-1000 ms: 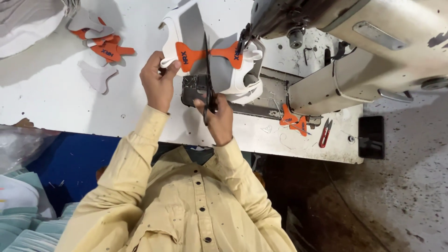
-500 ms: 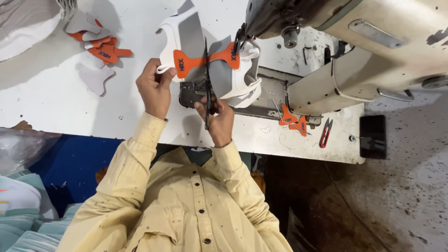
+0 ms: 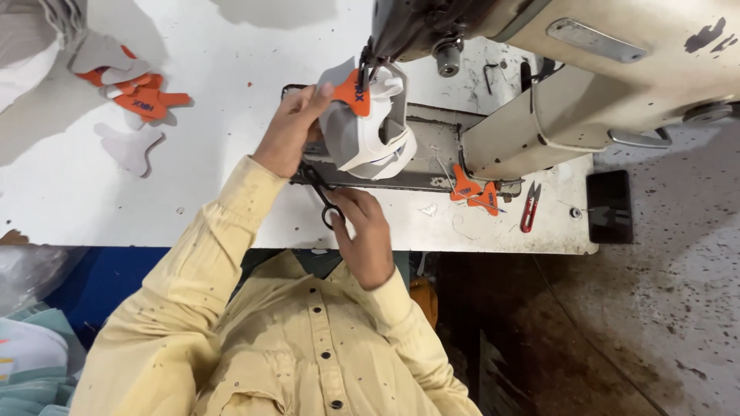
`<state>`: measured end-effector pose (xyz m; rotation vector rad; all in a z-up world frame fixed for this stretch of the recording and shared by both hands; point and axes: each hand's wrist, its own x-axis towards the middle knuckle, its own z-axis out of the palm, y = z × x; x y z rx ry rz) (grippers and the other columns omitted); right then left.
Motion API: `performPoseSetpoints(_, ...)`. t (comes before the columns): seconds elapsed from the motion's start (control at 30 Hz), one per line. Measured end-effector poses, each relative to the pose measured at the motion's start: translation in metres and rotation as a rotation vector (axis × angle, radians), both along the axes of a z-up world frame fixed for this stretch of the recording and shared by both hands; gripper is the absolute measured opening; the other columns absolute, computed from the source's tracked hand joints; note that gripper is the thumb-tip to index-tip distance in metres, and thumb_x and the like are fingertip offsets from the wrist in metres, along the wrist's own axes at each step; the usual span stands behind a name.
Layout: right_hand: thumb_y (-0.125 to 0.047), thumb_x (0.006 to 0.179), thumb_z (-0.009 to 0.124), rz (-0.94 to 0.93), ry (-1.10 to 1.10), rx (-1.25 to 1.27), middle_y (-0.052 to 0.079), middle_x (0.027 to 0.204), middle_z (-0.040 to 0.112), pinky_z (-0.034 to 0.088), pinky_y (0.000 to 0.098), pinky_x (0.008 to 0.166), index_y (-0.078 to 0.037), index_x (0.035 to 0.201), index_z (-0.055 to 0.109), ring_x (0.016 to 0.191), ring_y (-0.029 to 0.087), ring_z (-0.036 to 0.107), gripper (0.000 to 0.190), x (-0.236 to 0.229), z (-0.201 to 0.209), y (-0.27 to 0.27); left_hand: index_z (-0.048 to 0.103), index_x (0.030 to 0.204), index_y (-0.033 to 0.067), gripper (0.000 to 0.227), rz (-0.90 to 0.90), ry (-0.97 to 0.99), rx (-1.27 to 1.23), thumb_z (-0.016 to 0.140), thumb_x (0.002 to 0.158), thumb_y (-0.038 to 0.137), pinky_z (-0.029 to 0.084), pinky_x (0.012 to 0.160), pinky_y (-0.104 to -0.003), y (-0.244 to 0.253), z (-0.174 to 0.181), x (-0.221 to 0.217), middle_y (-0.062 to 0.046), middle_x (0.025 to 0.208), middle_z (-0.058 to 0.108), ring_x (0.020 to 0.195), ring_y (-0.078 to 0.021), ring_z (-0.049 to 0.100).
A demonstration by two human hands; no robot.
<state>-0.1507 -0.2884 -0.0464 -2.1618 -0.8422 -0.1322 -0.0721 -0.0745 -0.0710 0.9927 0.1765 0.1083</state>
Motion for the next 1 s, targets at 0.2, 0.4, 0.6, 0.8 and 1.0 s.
performPoseSetpoints(0.2, -0.009, 0.081, 0.077, -0.137, -0.505, -0.103, 0.021, 0.129, 0.061, 0.040, 0.0539, 0.104, -0.007, 0.129, 0.065, 0.126, 0.047, 0.051, 0.049, 0.041, 0.098, 0.007, 0.059, 0.126, -0.0020, 0.044, 0.083, -0.223, 0.162, 0.081, 0.091, 0.013, 0.053, 0.102, -0.031, -0.025, 0.046, 0.007, -0.005, 0.119, 0.069, 0.110, -0.0129, 0.064)
performPoseSetpoints(0.4, -0.004, 0.093, 0.076, -0.145, -0.269, 0.026, 0.005, 0.097, 0.059, 0.048, 0.0401, 0.089, -0.017, 0.133, 0.069, 0.095, 0.027, 0.053, 0.042, 0.053, 0.037, 0.006, 0.055, 0.131, -0.0025, 0.043, 0.103, -0.308, 0.070, 0.078, 0.095, 0.007, 0.049, 0.110, -0.031, -0.030, 0.042, -0.001, -0.006, 0.127, 0.066, 0.118, -0.0129, 0.062)
performPoseSetpoints(0.6, -0.002, 0.093, 0.075, -0.162, -0.236, 0.052, 0.005, 0.088, 0.060, 0.047, 0.0371, 0.077, -0.019, 0.130, 0.072, 0.082, 0.022, 0.055, 0.041, 0.058, 0.047, 0.006, 0.057, 0.128, -0.0029, 0.039, 0.196, -0.287, 0.044, 0.077, 0.096, 0.007, 0.050, 0.103, -0.030, -0.035, 0.023, 0.014, -0.007, 0.122, 0.067, 0.110, -0.0124, 0.062)
performPoseSetpoints(0.8, 0.004, 0.093, 0.064, -0.155, -0.182, 0.018, 0.003, 0.088, 0.065, 0.049, 0.0362, 0.080, -0.017, 0.135, 0.069, 0.083, 0.023, 0.057, 0.047, 0.073, 0.054, 0.008, 0.055, 0.124, -0.0027, 0.034, 0.270, -0.315, 0.034, 0.076, 0.099, 0.007, 0.052, 0.103, -0.030, -0.040, 0.026, 0.028, -0.009, 0.121, 0.069, 0.109, -0.0117, 0.063)
performPoseSetpoints(1.0, 0.004, 0.094, 0.064, -0.108, -0.253, 0.007, 0.003, 0.088, 0.063, 0.049, 0.0360, 0.084, -0.019, 0.136, 0.069, 0.088, 0.022, 0.059, 0.048, 0.092, 0.056, 0.006, 0.048, 0.123, -0.0013, 0.036, 0.403, -0.308, -0.093, 0.073, 0.098, 0.004, 0.054, 0.099, -0.032, -0.055, 0.016, 0.046, -0.010, 0.118, 0.067, 0.106, -0.0138, 0.065)
